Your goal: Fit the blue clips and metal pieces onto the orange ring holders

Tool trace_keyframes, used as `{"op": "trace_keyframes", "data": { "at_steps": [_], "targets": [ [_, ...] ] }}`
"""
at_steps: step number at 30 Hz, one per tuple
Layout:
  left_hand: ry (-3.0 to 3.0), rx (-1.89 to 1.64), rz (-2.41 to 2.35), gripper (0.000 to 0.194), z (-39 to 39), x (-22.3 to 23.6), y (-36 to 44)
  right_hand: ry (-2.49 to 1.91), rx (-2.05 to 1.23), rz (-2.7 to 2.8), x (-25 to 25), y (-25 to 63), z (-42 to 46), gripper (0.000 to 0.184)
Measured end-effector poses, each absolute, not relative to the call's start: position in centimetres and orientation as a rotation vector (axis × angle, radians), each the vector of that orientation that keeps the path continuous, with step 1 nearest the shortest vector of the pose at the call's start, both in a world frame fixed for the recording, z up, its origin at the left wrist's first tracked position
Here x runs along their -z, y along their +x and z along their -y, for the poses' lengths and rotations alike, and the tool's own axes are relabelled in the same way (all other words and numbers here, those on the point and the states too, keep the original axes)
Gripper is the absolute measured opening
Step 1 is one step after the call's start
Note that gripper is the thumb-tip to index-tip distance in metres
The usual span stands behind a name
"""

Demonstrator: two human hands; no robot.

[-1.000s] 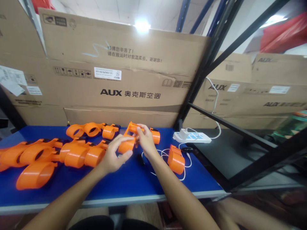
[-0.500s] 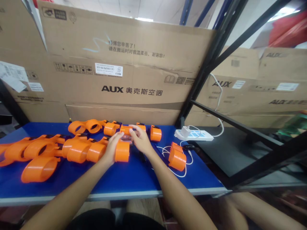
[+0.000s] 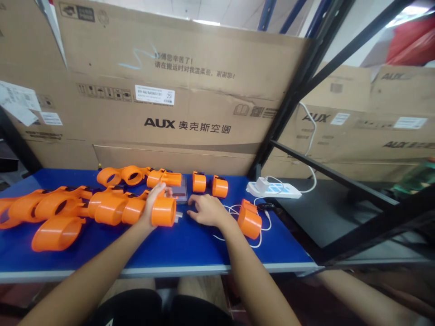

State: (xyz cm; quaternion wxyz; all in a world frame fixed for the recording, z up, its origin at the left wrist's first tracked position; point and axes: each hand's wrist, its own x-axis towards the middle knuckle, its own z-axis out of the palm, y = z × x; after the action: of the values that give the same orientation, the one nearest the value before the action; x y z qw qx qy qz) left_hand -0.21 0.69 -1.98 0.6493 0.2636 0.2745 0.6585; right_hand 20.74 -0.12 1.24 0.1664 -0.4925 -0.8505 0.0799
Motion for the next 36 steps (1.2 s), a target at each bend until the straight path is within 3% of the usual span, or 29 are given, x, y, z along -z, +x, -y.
{"op": "trace_keyframes", "data": {
  "at_steps": [14,27,36],
  "targets": [
    [0.605,-1.435,-0.562,0.028,-0.3,1.8,-0.1,-0.947,-0.209,2.574,0.2,18.9,-0.1,0.021],
    [0.523,-1.441,-0.541,0.022,-0.4,1.8,-0.3,-1.022,0.039,2.581,0.4,18.5,-0.5,0.015],
    [0.612,-1.485,-0.628,0.033,-0.6,2.6,0.1,-1.041,-0.547,1.651,0.5,19.0,-1.1,0.02]
  ]
}}
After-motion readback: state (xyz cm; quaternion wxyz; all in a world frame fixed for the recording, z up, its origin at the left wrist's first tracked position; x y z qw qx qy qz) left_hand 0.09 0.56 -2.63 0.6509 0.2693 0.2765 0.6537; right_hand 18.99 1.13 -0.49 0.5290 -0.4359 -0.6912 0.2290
